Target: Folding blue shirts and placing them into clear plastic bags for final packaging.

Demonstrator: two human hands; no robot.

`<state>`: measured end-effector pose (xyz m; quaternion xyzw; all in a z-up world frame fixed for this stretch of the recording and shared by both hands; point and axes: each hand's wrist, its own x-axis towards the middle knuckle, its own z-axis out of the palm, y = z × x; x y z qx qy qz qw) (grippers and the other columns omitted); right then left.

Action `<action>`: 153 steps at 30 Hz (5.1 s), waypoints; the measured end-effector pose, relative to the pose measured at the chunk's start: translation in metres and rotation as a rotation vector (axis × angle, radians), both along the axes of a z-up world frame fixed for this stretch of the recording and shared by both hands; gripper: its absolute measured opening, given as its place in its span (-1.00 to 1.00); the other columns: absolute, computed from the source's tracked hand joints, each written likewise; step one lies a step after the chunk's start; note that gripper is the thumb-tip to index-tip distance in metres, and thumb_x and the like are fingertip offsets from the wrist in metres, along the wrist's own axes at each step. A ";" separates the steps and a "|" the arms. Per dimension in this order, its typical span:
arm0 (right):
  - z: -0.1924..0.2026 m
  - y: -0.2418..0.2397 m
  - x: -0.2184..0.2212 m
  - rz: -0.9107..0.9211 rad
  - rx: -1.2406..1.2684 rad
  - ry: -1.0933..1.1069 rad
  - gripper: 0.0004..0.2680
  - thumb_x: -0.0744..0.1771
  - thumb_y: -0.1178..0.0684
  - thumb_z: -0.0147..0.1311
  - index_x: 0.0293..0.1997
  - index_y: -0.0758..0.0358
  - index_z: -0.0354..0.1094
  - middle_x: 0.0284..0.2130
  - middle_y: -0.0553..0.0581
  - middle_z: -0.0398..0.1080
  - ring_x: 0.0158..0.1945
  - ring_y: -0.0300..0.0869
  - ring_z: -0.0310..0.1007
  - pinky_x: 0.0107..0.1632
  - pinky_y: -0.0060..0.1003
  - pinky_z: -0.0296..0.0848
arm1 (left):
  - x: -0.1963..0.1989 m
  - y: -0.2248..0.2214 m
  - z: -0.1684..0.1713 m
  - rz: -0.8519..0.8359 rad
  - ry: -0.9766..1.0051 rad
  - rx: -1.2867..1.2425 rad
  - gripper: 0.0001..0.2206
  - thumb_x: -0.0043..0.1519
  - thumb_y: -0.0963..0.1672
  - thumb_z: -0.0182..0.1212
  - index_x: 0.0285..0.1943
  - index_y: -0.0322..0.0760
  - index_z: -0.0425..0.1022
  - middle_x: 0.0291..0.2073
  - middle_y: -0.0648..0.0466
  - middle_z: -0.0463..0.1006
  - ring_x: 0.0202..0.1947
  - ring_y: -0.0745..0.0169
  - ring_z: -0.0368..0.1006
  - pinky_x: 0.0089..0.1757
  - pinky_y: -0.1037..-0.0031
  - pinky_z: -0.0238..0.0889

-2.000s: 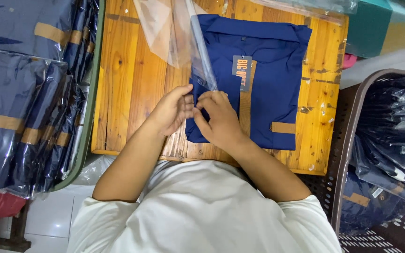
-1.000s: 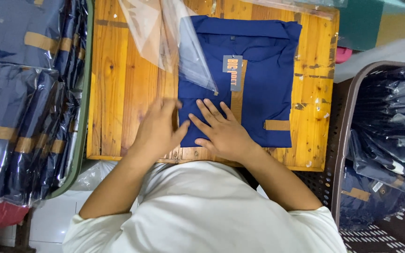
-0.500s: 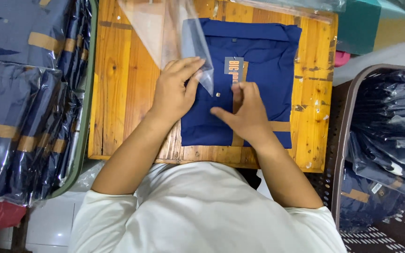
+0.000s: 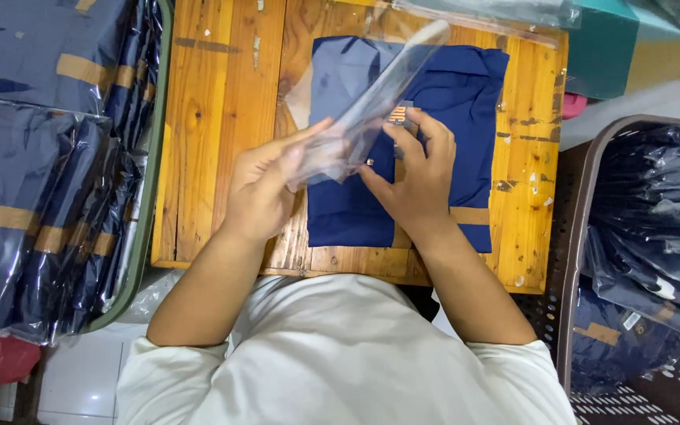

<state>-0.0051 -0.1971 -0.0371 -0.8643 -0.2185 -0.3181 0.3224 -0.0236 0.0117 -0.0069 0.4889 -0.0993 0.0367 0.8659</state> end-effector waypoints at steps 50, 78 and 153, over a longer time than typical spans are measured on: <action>-0.015 -0.115 0.003 -0.107 -0.400 0.161 -0.70 0.16 0.28 0.06 -0.12 0.01 0.47 -0.22 -0.01 0.36 -0.05 -0.01 0.36 -0.06 -0.07 -0.03 | 0.204 -0.031 -0.029 0.134 -0.511 1.189 -0.77 0.21 -0.30 0.22 0.04 -0.40 0.54 -0.06 -0.15 0.36 0.01 -0.20 0.38 0.03 0.18 0.24; -0.035 -0.143 0.123 -0.274 -0.463 0.055 -0.86 0.35 0.07 0.22 -0.01 0.02 0.53 -0.05 0.02 0.54 0.18 -0.07 0.39 0.08 -0.06 0.12 | 0.158 -0.031 -0.074 0.421 -0.550 1.618 -0.88 0.25 -0.12 0.20 -0.13 0.09 0.63 -0.12 0.26 0.51 0.06 0.26 0.34 -0.06 0.21 0.01; -0.042 0.038 0.093 -0.564 -0.043 0.576 -0.66 0.16 -0.24 0.20 -0.20 0.04 0.16 -0.18 0.24 0.24 -0.02 0.24 0.29 -0.11 0.18 0.24 | 0.148 -0.053 0.005 -0.165 0.204 1.018 -0.78 0.33 -0.08 0.03 0.02 -0.05 0.05 -0.40 0.10 0.36 -0.40 0.19 0.34 -0.22 0.31 0.19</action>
